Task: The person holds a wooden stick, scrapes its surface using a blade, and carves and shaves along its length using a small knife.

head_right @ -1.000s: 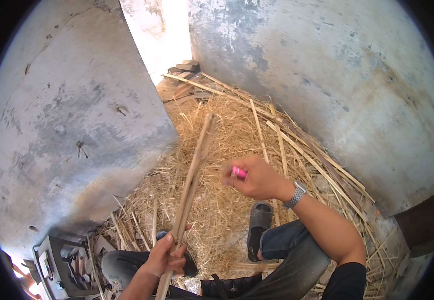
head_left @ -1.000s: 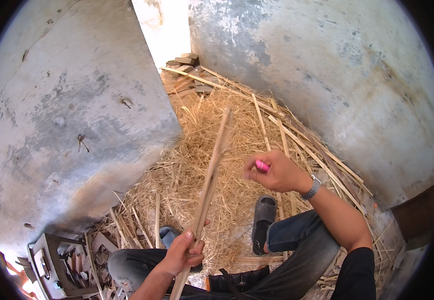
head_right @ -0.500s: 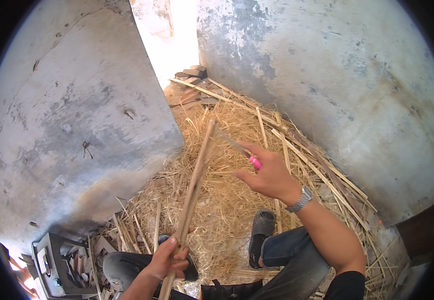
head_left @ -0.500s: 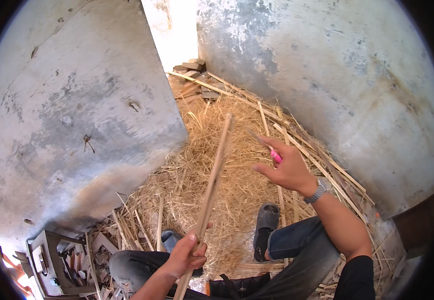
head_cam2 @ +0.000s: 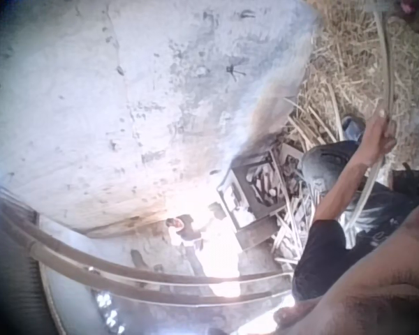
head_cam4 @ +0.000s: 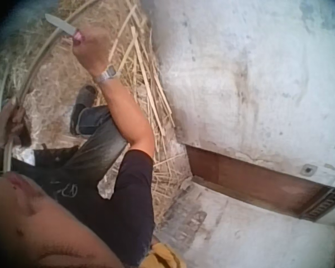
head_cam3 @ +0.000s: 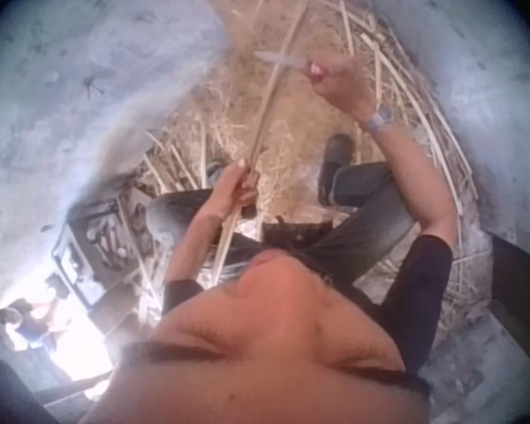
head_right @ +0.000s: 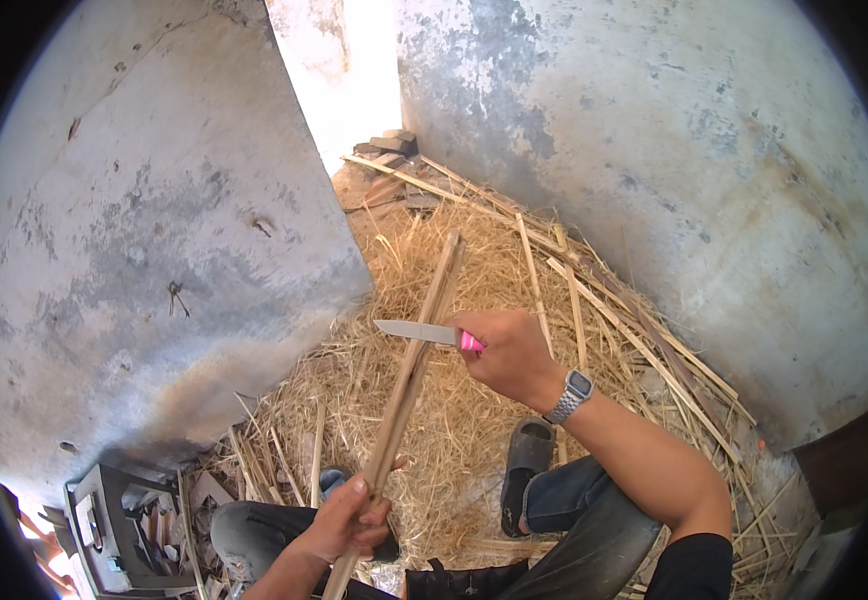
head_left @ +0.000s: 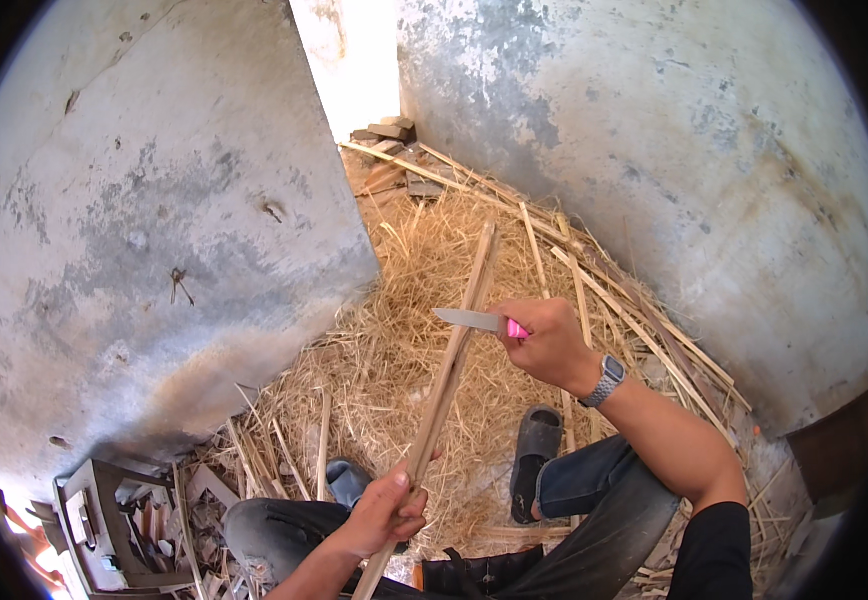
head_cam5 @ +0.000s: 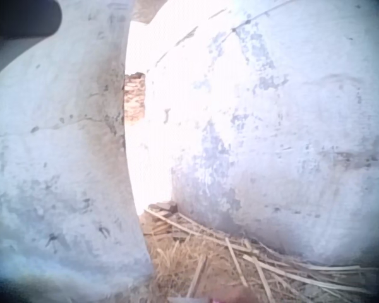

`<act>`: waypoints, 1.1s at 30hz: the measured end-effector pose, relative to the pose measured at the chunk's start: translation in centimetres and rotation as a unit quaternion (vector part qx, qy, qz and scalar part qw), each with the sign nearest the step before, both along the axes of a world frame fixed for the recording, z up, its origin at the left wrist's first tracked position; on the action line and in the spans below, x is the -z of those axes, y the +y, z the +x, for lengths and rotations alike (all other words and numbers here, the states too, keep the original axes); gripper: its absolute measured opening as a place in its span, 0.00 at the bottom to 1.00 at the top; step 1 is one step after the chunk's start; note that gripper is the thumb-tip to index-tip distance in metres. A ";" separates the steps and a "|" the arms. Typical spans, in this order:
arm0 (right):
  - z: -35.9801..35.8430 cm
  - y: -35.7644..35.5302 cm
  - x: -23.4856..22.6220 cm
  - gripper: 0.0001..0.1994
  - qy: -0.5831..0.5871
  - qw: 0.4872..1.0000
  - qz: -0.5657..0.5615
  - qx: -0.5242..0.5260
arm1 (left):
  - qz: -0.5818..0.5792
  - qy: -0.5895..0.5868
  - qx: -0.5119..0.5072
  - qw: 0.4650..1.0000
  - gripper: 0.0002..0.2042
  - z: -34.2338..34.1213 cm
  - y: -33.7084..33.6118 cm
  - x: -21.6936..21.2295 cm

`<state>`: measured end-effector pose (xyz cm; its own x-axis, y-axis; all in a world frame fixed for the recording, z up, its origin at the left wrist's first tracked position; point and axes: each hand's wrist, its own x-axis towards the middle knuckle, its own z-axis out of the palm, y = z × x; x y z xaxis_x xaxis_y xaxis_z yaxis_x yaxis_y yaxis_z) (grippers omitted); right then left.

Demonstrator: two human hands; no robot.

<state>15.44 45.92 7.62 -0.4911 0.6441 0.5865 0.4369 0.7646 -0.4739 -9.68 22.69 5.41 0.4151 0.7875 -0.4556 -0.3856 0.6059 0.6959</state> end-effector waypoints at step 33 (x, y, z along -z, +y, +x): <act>-1.7 -2.3 -1.9 0.12 0.151 0.944 -0.293 -0.016 | 0.031 0.012 -0.019 0.999 0.36 0.8 0.7 0.0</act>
